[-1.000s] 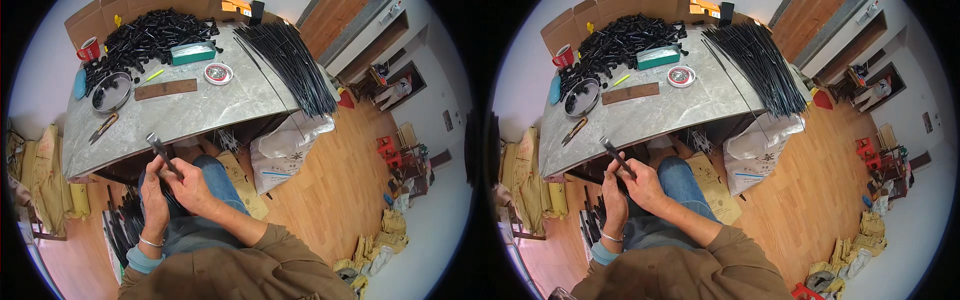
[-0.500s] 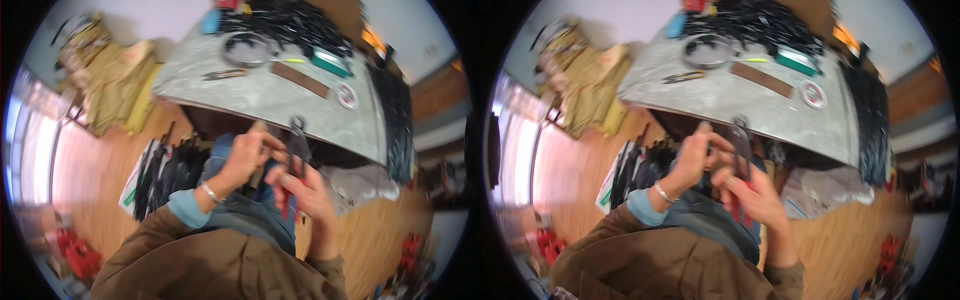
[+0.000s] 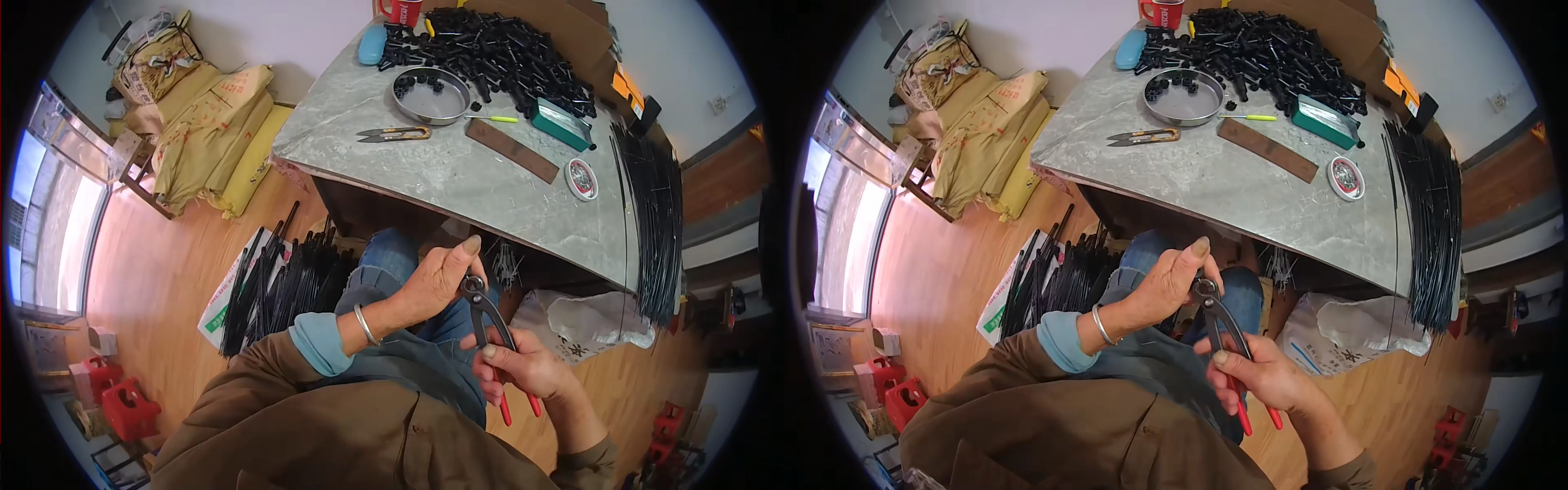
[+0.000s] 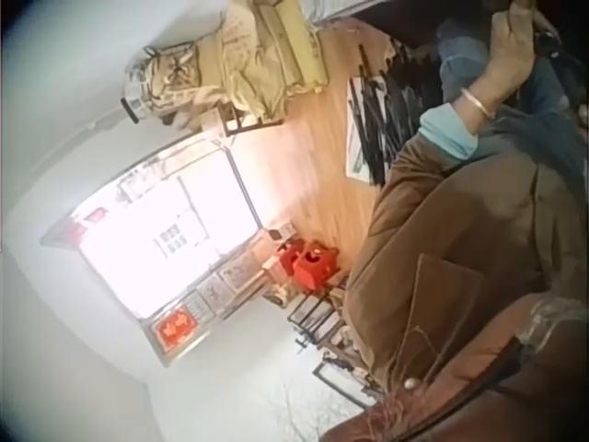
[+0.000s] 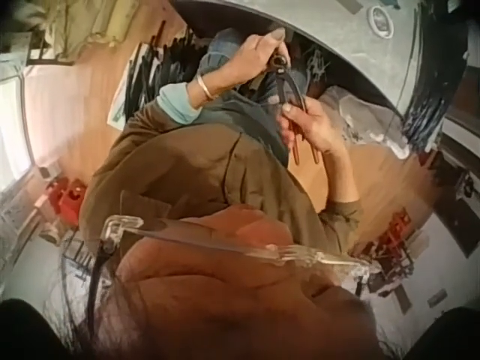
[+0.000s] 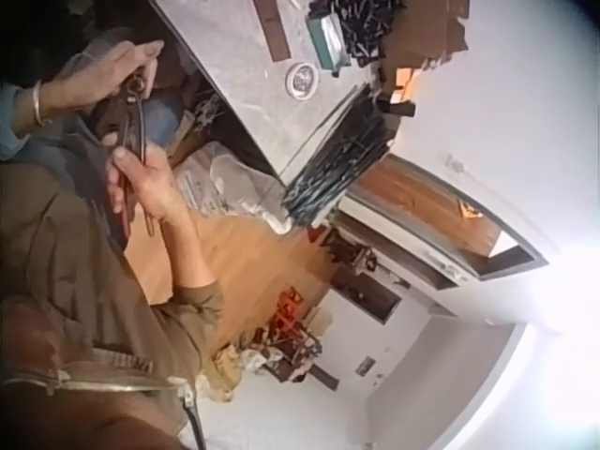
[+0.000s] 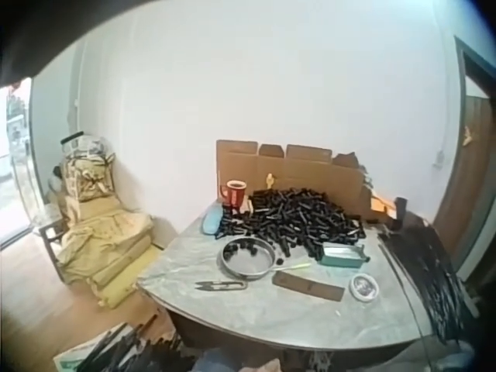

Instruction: Organizing and trimming bundles of black wires at a precision assembly station.

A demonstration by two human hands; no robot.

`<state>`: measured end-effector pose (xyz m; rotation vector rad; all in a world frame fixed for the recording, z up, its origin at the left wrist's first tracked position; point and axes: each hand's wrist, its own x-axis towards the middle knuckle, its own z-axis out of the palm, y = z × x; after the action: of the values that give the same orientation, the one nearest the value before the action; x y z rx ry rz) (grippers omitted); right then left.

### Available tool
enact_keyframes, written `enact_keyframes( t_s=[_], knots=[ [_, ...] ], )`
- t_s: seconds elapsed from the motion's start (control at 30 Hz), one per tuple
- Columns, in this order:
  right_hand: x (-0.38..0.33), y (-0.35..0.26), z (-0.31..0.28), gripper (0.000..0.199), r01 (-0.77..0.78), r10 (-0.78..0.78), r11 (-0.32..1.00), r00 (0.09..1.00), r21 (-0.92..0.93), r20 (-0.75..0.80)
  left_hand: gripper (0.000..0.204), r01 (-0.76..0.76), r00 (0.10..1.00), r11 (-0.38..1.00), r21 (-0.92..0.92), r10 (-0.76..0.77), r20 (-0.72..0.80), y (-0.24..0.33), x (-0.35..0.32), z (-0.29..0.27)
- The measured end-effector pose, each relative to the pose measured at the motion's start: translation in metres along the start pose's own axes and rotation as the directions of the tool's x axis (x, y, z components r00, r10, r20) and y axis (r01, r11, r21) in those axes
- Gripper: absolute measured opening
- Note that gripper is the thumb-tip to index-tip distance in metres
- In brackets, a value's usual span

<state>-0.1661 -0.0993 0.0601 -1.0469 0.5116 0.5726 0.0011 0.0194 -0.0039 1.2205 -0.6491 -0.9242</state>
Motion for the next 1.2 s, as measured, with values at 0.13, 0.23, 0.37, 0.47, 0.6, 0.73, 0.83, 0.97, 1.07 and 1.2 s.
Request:
enact_keyframes(
  t_s=[0.13, 0.23, 0.37, 0.47, 0.6, 0.73, 0.83, 0.97, 1.07, 1.2],
  knots=[
    [0.000, -0.008, 0.015, 0.024, -0.138, 0.129, 0.989, 0.980, -0.051, -0.153, 0.062, -0.015, 0.998, 1.000, -0.016, 0.014, -0.057, -0.010, -0.003, 0.006],
    [0.008, -0.007, 0.018, 0.023, -0.160, -0.248, 0.572, 0.901, -0.804, -0.356, 0.067, -0.023, 0.997, 0.997, 0.078, 0.028, -0.073, -0.019, 0.004, 0.005],
    [0.009, -0.005, 0.012, 0.020, -0.117, -0.084, 0.846, 0.935, -0.520, -0.346, 0.065, 0.007, 0.994, 0.999, 0.035, -0.003, -0.112, -0.018, 0.004, 0.004],
    [0.002, -0.006, -0.002, 0.023, 0.045, -0.163, 0.877, 0.964, -0.478, -0.209, 0.065, 0.042, 0.998, 0.999, 0.019, -0.040, -0.058, -0.010, 0.002, 0.001],
    [-0.010, -0.027, 0.005, 0.023, -0.123, 0.034, 0.911, 0.973, -0.394, -0.226, 0.065, 0.046, 0.999, 0.999, -0.002, -0.046, -0.018, -0.008, 0.002, 0.004],
    [-0.011, -0.036, 0.010, 0.021, -0.179, 0.072, 0.873, 0.967, -0.454, -0.244, 0.064, 0.056, 0.998, 0.998, 0.003, -0.056, -0.022, -0.011, 0.000, 0.004],
    [-0.005, -0.030, 0.012, 0.019, -0.198, 0.002, 0.765, 0.952, -0.614, -0.305, 0.065, -0.027, 0.999, 0.996, 0.083, 0.030, -0.036, -0.015, 0.000, 0.009],
    [0.007, -0.026, 0.014, 0.022, -0.132, -0.351, 0.471, 0.879, -0.872, -0.323, 0.065, -0.108, 0.987, 0.986, 0.129, 0.122, -0.106, -0.018, 0.011, 0.006],
    [0.041, -0.034, -0.016, 0.026, 0.033, -0.607, 0.438, 0.748, -0.898, -0.268, 0.036, -0.264, 0.942, 0.960, 0.091, 0.277, -0.190, 0.031, 0.017, -0.016],
    [0.051, -0.057, -0.089, 0.039, -0.271, -0.719, 0.218, 0.605, -0.938, -0.342, 0.044, -0.690, 0.584, 0.687, 0.228, 0.714, -0.387, 0.166, -0.005, -0.073]
  ],
)
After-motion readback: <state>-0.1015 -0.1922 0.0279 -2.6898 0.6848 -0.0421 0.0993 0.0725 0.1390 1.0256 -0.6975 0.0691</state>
